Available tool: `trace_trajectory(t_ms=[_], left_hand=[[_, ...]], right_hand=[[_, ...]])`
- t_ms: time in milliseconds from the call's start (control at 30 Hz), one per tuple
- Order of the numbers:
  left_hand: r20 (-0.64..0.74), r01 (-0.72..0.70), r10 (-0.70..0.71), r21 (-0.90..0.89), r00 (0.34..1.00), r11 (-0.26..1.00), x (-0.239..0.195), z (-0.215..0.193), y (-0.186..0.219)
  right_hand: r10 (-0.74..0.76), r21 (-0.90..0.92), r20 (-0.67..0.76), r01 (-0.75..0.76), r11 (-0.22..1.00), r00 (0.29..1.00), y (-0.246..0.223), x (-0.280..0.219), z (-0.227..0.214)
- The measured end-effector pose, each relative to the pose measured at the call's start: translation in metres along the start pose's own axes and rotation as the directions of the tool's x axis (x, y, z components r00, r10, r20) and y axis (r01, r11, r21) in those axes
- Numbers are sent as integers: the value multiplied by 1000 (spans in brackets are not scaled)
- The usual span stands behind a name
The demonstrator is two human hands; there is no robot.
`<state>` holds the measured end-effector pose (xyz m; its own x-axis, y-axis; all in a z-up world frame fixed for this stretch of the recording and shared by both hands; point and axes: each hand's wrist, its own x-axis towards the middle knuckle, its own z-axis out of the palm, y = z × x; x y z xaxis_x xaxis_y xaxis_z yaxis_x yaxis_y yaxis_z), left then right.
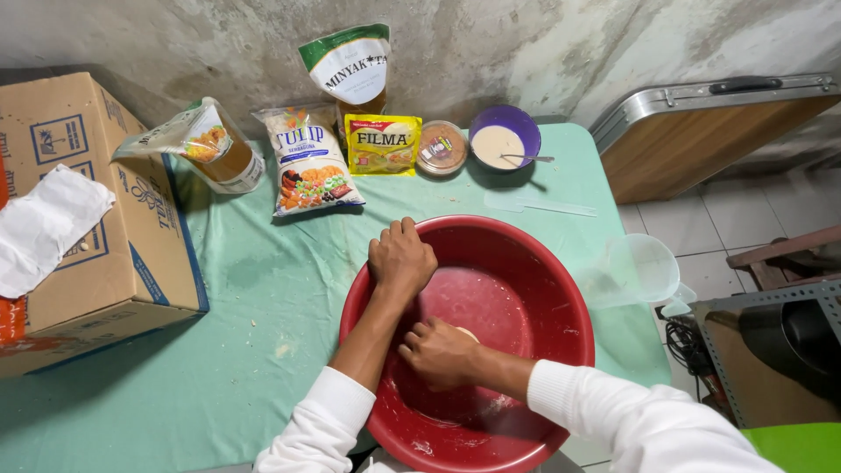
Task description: The person kneads a ball of dough by hand inside a red plastic bowl. The hands repeatedly press, fold, and turn the dough throughout the clip. No tools are used, and the dough remains in the bowl.
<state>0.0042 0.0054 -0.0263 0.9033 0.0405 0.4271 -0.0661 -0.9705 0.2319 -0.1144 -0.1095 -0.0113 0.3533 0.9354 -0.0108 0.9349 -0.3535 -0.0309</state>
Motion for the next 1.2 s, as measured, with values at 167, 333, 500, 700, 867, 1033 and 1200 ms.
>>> trace_trajectory(t_ms=[167,333,500,700,867,1033,1200], left_hand=[[243,50,-28,-84,970,995,7,-16,1],[238,48,-33,-58,971,997,6,-8,2],[188,20,-12,-42,982,999,4,-4,-2],[111,0,4,-33,994,999,3,-2,1],[59,-25,26,-26,998,999,0,-1,0],[2,-35,35,-14,999,999,0,2,-1],[-51,-15,15,-1,999,1000,-2,6,4]], right_hand=[[-12,-43,32,14,999,999,30,37,61],[-74,204,382,-6,979,921,78,50,29],[190,71,263,-216,974,946,113,5,-33],[376,104,371,-440,892,849,77,-79,-38],[209,244,320,-293,925,924,27,-78,-25],[33,49,73,-37,998,997,14,-56,29],[173,105,69,-179,978,983,14,-38,22]])
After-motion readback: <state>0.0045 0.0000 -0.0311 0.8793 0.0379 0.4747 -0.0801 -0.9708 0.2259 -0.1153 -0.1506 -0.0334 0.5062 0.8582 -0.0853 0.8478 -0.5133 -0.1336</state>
